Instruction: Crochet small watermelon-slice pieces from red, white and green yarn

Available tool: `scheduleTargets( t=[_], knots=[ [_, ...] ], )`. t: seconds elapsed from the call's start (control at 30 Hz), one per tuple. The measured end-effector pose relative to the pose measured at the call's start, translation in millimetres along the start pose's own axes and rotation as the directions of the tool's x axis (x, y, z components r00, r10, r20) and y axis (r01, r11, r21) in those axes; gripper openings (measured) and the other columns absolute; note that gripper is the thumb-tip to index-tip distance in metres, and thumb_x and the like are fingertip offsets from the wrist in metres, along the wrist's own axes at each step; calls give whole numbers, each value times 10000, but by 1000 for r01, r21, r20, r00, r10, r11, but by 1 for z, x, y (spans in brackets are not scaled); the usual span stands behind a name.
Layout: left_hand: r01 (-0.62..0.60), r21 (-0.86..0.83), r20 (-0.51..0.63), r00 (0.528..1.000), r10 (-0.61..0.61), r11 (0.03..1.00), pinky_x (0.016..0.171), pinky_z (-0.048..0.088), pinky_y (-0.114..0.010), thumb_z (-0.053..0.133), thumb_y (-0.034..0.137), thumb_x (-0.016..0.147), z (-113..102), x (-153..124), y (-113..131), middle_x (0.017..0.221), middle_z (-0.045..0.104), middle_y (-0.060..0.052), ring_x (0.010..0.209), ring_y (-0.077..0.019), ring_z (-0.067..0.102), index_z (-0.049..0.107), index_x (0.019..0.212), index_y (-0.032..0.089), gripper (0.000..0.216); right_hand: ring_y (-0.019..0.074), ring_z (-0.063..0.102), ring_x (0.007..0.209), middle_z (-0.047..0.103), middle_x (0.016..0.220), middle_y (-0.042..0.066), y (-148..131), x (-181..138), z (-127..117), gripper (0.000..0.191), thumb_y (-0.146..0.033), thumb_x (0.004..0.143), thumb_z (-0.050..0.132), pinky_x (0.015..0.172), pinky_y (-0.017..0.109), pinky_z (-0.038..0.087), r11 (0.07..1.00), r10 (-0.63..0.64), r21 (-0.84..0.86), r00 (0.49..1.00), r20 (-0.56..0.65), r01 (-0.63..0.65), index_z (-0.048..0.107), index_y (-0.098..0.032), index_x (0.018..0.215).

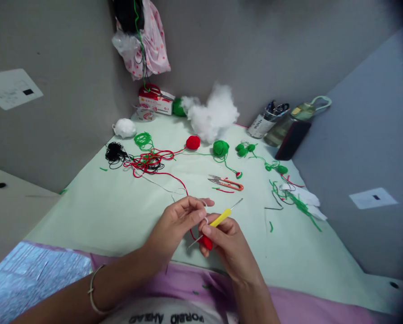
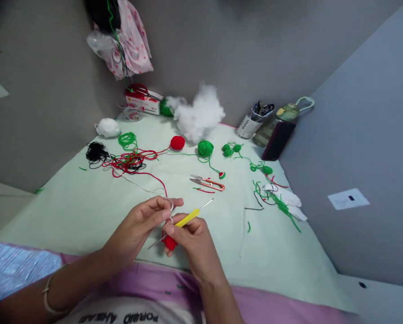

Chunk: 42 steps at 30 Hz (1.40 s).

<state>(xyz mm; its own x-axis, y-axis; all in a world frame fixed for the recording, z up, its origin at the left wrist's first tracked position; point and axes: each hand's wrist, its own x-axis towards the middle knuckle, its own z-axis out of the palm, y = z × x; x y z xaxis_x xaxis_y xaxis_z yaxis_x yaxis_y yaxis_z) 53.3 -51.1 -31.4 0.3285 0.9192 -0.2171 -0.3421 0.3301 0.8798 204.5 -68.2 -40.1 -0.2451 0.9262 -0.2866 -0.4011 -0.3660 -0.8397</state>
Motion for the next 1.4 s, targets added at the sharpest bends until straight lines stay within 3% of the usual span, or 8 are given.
scheduleTargets(
  t=[0.27, 0.37, 0.5, 0.7, 0.9, 1.03, 1.2, 1.4],
  knots=[
    [-339, 95, -254, 901, 352, 936, 1141, 471, -417, 735, 352, 876, -63, 43, 76, 1297, 751, -73, 1360, -290, 611, 701, 1034, 201, 221, 52, 505, 376, 552, 586, -43, -12, -14, -30, 242, -365, 745, 899, 374, 178, 388, 996, -1, 93, 994, 107, -9, 767, -163, 716],
    [-344, 673, -162, 795, 585, 655, 1100, 468, -367, 671, 434, 911, -99, 56, 103, 1179, 768, 42, 1314, -240, 631, 679, 1230, 269, 360, 35, 497, 367, 576, 611, -37, -14, -12, -35, 243, -356, 732, 909, 376, 165, 380, 996, -15, 87, 1000, 10, 14, 767, -159, 721],
    [-249, 884, 42, 886, 463, 396, 877, 519, -255, 716, 419, 846, -104, 41, 103, 904, 754, 84, 1004, -174, 713, 799, 1075, 282, 280, 46, 508, 380, 592, 590, -38, -17, -4, -31, 254, -339, 689, 936, 386, 173, 417, 996, 17, 90, 996, -87, -9, 769, -150, 719],
    [-270, 388, 221, 956, 196, 881, 867, 640, -351, 645, 443, 995, -38, 2, 52, 1396, 686, -87, 1197, -292, 699, 672, 1375, 326, 398, 65, 539, 378, 651, 588, -16, -17, 1, -20, 254, -356, 716, 921, 381, 181, 449, 997, 27, 70, 1000, -2, -27, 781, -147, 751],
    [-187, 18, 321, 931, 172, 982, 1165, 488, -484, 562, 451, 1047, 1, 19, 24, 1551, 597, -24, 1497, -285, 483, 696, 1281, 346, 289, 68, 555, 390, 652, 552, -14, -16, -5, -13, 224, -340, 737, 912, 397, 177, 471, 1000, 10, 0, 997, 72, -10, 796, -150, 752],
    [-460, 246, 319, 870, 376, 853, 1291, 261, -569, 414, 414, 1092, -1, 29, 24, 1200, 805, -65, 1457, -303, 534, 683, 664, 228, 539, 68, 540, 386, 659, 554, -17, -15, -5, -16, 235, -353, 718, 925, 392, 189, 465, 1000, 6, 1, 999, 40, -6, 796, -160, 753],
    [-666, 629, 404, 721, 563, 401, 1320, 116, -592, 660, 294, 965, -9, 27, 9, 1332, 762, -86, 1529, -338, 435, 805, 907, 245, 163, 72, 550, 401, 676, 569, -19, -13, -1, -20, 237, -356, 729, 918, 415, 206, 480, 998, -52, -26, 999, -15, 52, 803, -158, 789],
    [-331, 288, 81, 944, 321, 899, 1203, 395, -475, 669, 349, 988, -4, 22, -2, 1250, 781, -52, 1406, -290, 568, 835, 1023, 285, 181, 96, 579, 442, 667, 569, -24, -11, 3, -15, 244, -373, 730, 910, 452, 230, 506, 995, -92, -47, 995, -45, 90, 791, -175, 807]
  ],
)
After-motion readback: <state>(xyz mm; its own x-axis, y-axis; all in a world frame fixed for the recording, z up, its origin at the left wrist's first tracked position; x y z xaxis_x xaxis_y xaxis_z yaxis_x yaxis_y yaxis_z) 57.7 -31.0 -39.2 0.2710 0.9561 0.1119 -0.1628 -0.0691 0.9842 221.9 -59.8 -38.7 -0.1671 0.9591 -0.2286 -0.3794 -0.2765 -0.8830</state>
